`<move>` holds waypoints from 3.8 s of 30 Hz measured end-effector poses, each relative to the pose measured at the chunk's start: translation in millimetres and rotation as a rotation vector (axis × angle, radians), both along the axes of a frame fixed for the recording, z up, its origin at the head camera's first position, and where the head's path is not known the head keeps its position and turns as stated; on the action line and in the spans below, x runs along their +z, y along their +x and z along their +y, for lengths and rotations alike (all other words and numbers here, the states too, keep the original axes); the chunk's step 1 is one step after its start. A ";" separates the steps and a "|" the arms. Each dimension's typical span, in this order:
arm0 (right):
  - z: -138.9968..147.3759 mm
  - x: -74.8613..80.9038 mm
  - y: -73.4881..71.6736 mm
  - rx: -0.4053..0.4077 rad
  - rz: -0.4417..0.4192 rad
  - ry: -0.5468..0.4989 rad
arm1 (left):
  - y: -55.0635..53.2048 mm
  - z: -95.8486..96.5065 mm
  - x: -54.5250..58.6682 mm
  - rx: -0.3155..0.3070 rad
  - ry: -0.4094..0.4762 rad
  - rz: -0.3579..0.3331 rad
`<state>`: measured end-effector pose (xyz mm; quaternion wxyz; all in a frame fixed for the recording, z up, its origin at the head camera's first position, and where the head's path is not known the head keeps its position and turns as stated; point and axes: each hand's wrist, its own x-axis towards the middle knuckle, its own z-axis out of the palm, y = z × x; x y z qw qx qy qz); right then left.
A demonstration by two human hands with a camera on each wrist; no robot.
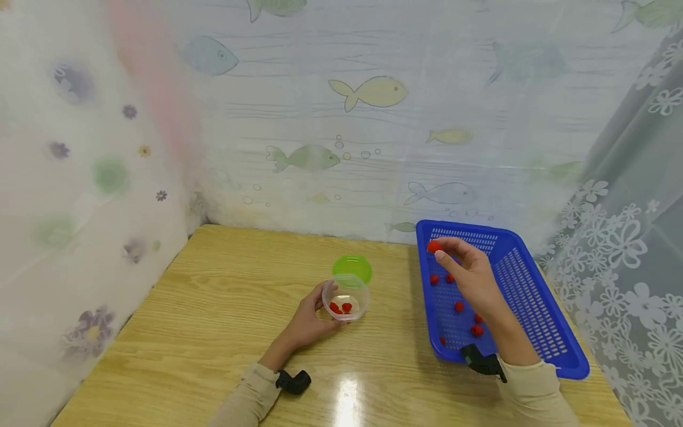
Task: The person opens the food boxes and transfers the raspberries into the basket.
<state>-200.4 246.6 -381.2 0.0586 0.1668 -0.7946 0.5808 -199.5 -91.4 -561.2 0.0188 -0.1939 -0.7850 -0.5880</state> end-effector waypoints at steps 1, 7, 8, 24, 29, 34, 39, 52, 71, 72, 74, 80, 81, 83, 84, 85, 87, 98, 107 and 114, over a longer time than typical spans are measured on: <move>3.4 -2.1 -1.5 -0.006 -0.011 0.009 | -0.3 0.0 -0.2 -0.002 -0.001 0.004; 27.2 -10.6 -12.6 -0.061 -0.068 0.041 | -1.0 0.6 -0.1 -0.013 0.006 0.014; 31.4 -11.3 -14.8 -0.066 -0.073 0.037 | -0.9 0.9 0.2 -0.014 0.008 0.010; 90.4 -21.8 -53.3 -0.088 -0.169 0.132 | 0.4 0.6 -0.3 -0.006 0.007 0.000; 97.6 -29.3 -61.6 -0.078 -0.188 0.133 | 1.1 1.0 -0.6 0.010 -0.005 -0.018; 101.4 -33.6 -65.8 -0.063 -0.164 0.116 | 0.9 1.7 0.0 0.010 -0.001 -0.013; 101.7 -36.4 -65.7 -0.066 -0.160 0.111 | 2.1 1.5 0.9 -0.001 0.003 -0.027; 103.5 -37.2 -67.9 -0.089 -0.161 0.012 | -1.1 -0.3 0.5 -0.010 -0.001 0.004; 99.8 -33.7 -67.2 -0.094 -0.150 -0.067 | -0.4 -0.5 3.7 -0.013 0.026 -0.012; 97.9 -31.7 -65.8 -0.076 -0.150 -0.096 | -0.1 -1.0 3.7 -0.015 0.024 -0.010; 92.3 -26.7 -62.0 -0.029 -0.144 -0.154 | 0.7 -1.9 3.3 -0.017 0.020 -0.008; 57.6 -2.1 -43.4 0.094 -0.115 -0.232 | 3.4 -3.4 1.5 -0.001 -0.010 -0.027; 50.2 3.0 -39.2 0.101 -0.109 -0.220 | 3.7 -3.5 1.3 0.002 -0.014 -0.033; 35.1 12.3 -30.0 0.118 -0.076 -0.170 | 4.1 -3.3 1.1 -0.001 -0.012 -0.038; 27.9 16.5 -25.4 0.122 -0.056 -0.133 | 4.2 -3.2 0.9 -0.002 -0.010 -0.038; 21.0 20.2 -20.9 0.126 -0.034 -0.095 | 4.2 -3.0 0.3 -0.004 -0.007 -0.033; 8.8 25.8 -11.3 0.138 0.004 -0.021 | 3.7 -2.6 -0.5 -0.007 0.005 -0.025; -54.1 15.8 22.7 0.158 0.145 0.106 | 9.3 4.4 12.9 -0.011 0.033 0.006; -99.6 -23.2 27.2 0.128 0.192 0.191 | 15.2 5.4 27.5 -0.013 0.036 -0.014; -117.8 -60.7 16.0 0.088 0.059 0.178 | 4.9 2.9 1.6 0.011 0.012 -0.001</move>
